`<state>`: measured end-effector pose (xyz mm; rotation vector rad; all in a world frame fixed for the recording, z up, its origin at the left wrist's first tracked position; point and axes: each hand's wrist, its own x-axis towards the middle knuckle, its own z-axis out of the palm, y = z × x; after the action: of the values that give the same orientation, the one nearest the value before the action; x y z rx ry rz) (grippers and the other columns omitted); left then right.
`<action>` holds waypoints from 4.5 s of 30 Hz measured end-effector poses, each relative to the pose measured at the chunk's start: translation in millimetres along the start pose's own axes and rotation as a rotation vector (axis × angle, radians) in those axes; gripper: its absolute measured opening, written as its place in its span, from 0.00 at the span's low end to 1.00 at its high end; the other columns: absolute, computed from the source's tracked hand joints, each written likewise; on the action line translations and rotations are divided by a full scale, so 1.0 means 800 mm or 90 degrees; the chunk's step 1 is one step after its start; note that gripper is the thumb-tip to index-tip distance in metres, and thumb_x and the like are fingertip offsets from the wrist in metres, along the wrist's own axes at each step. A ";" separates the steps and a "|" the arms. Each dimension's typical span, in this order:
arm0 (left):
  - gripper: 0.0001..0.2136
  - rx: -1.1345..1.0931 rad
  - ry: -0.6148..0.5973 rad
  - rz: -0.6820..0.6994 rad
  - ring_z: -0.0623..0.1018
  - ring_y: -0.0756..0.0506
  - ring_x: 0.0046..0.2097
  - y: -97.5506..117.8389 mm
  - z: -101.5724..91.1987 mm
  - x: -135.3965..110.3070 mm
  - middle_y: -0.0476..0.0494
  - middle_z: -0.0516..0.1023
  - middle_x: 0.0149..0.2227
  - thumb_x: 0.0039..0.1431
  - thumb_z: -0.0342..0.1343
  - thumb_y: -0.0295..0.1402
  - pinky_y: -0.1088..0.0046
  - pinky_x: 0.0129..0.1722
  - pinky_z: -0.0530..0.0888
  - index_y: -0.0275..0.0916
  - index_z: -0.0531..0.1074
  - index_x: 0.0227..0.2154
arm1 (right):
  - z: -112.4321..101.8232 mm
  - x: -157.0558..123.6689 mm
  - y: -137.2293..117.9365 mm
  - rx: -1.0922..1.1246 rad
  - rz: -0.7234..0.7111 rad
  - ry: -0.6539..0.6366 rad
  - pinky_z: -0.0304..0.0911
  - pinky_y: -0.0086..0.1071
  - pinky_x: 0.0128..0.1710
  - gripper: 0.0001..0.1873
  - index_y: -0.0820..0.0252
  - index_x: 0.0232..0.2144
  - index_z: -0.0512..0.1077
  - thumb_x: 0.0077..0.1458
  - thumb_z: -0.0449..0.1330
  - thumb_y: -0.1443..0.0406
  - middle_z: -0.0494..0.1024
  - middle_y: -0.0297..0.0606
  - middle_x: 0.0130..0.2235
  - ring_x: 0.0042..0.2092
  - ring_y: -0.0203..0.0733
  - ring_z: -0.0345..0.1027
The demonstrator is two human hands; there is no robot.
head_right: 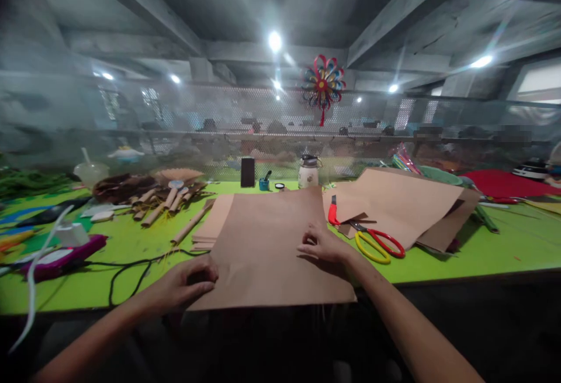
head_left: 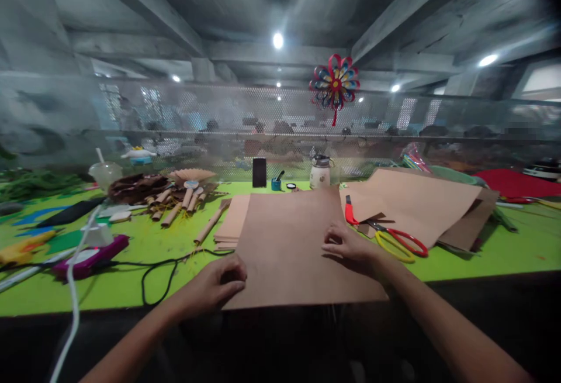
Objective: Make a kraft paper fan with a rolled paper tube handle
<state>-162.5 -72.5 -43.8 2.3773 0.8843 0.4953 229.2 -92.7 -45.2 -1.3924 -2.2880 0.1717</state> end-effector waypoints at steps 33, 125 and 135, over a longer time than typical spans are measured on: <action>0.18 -0.112 0.327 -0.158 0.77 0.43 0.36 0.031 -0.006 -0.014 0.44 0.78 0.32 0.55 0.52 0.49 0.71 0.35 0.73 0.38 0.74 0.30 | -0.006 -0.121 -0.098 -0.040 -0.069 -0.033 0.60 0.45 0.55 0.21 0.56 0.53 0.67 0.58 0.56 0.58 0.68 0.46 0.54 0.56 0.49 0.58; 0.21 -0.979 0.328 -0.343 0.78 0.38 0.44 0.151 0.147 -0.051 0.37 0.79 0.43 0.51 0.61 0.39 0.66 0.40 0.77 0.35 0.73 0.48 | 0.030 -0.088 -0.181 0.729 0.301 -0.011 0.66 0.32 0.34 0.22 0.60 0.39 0.74 0.43 0.67 0.53 0.76 0.35 0.31 0.31 0.37 0.70; 0.16 -0.963 0.617 -0.343 0.79 0.43 0.43 0.111 0.109 -0.062 0.43 0.80 0.41 0.55 0.58 0.30 0.68 0.45 0.76 0.38 0.73 0.48 | -0.018 -0.142 -0.070 0.276 0.548 0.272 0.59 0.31 0.21 0.29 0.62 0.18 0.70 0.50 0.54 0.42 0.73 0.40 0.20 0.22 0.40 0.66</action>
<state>-111.4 -194.3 -64.9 0.4361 0.8986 1.4290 234.1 -220.0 -49.4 -1.8433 -1.1181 0.5346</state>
